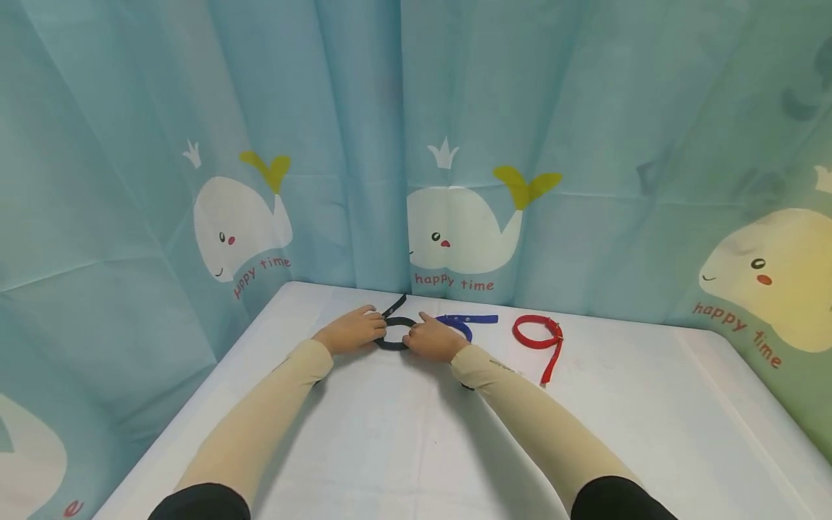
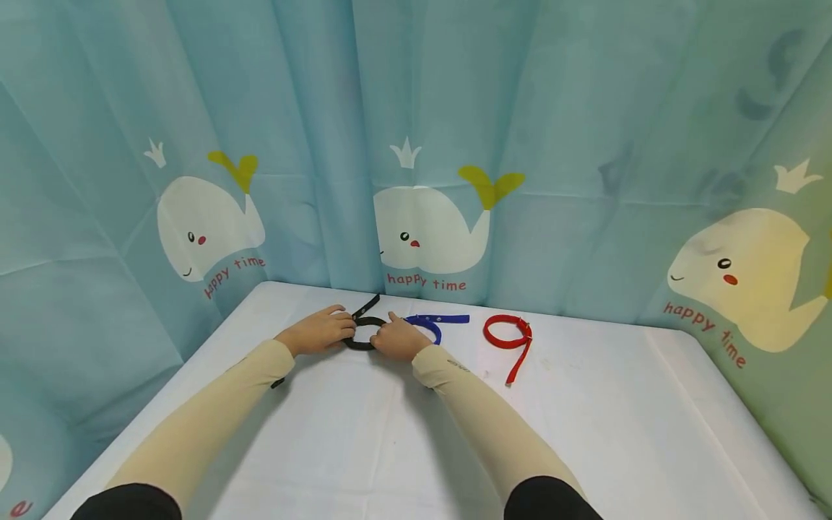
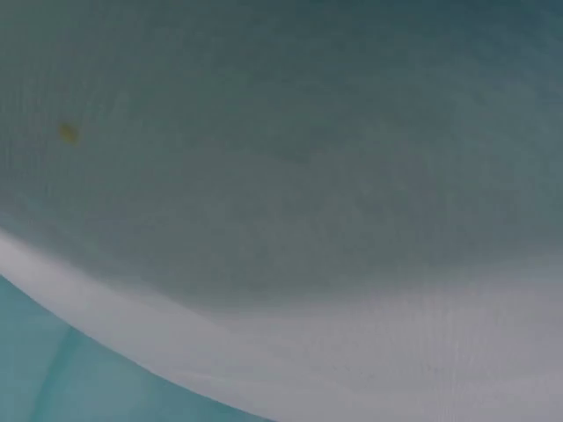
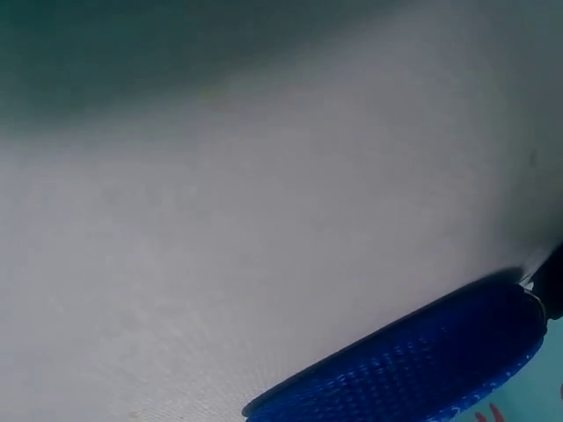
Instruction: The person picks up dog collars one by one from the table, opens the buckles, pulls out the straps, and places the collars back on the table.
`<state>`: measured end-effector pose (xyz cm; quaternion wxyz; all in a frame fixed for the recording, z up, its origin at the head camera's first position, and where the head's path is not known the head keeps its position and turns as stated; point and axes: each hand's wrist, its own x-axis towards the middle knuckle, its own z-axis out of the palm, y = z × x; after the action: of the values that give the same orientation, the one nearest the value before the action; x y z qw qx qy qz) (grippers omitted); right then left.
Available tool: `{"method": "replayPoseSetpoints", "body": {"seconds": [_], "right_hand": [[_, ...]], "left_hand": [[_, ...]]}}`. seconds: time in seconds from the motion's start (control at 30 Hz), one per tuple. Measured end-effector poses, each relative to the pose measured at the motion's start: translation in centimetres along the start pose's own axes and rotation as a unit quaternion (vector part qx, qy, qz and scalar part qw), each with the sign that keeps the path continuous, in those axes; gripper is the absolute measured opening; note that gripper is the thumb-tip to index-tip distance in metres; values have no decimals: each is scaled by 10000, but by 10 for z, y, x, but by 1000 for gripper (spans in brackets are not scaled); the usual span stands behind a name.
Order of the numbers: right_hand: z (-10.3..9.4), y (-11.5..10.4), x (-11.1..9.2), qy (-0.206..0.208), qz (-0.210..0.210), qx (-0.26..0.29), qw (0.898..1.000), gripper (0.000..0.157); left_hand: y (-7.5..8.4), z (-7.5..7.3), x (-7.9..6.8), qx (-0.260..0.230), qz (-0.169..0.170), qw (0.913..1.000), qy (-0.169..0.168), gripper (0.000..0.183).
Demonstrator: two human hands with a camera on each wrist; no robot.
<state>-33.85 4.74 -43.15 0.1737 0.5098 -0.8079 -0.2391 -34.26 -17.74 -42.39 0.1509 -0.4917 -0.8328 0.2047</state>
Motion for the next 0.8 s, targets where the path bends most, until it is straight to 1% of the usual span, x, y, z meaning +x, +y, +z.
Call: {"method": "replayPoseSetpoints", "body": {"seconds": [0.07, 0.17, 0.23, 0.37, 0.5, 0.57, 0.7, 0.8], "right_hand": [[-1, 1, -3, 27, -33, -244, 9997, 14], [-3, 3, -8, -4, -36, -339, 9994, 16], [-8, 4, -13, 6, 20, -314, 9995, 16], [-23, 5, -28, 210, 184, -91, 9996, 15], [-41, 3, -48, 633, 340, 160, 9973, 13], [-53, 2, -59, 947, 453, 232, 9942, 16], [-80, -2, -81, 1654, 682, 162, 9837, 28], [-100, -5, -97, 2045, 823, 244, 9751, 30]], "left_hand": [[2, -2, 0, 19, 78, 9998, 195, 8], [4, -7, -1, 72, 181, 9984, 524, 6], [6, -11, -2, 91, 174, 9972, 724, 7], [10, -24, -3, 55, 113, 9924, 1221, 11], [21, -47, -4, -17, 62, 9843, 1763, 17], [29, -62, -4, -41, 12, 9798, 1997, 18], [48, -93, -2, 5, -121, 9699, 2430, 21], [61, -116, 0, 11, -185, 9598, 2801, 24]]}}
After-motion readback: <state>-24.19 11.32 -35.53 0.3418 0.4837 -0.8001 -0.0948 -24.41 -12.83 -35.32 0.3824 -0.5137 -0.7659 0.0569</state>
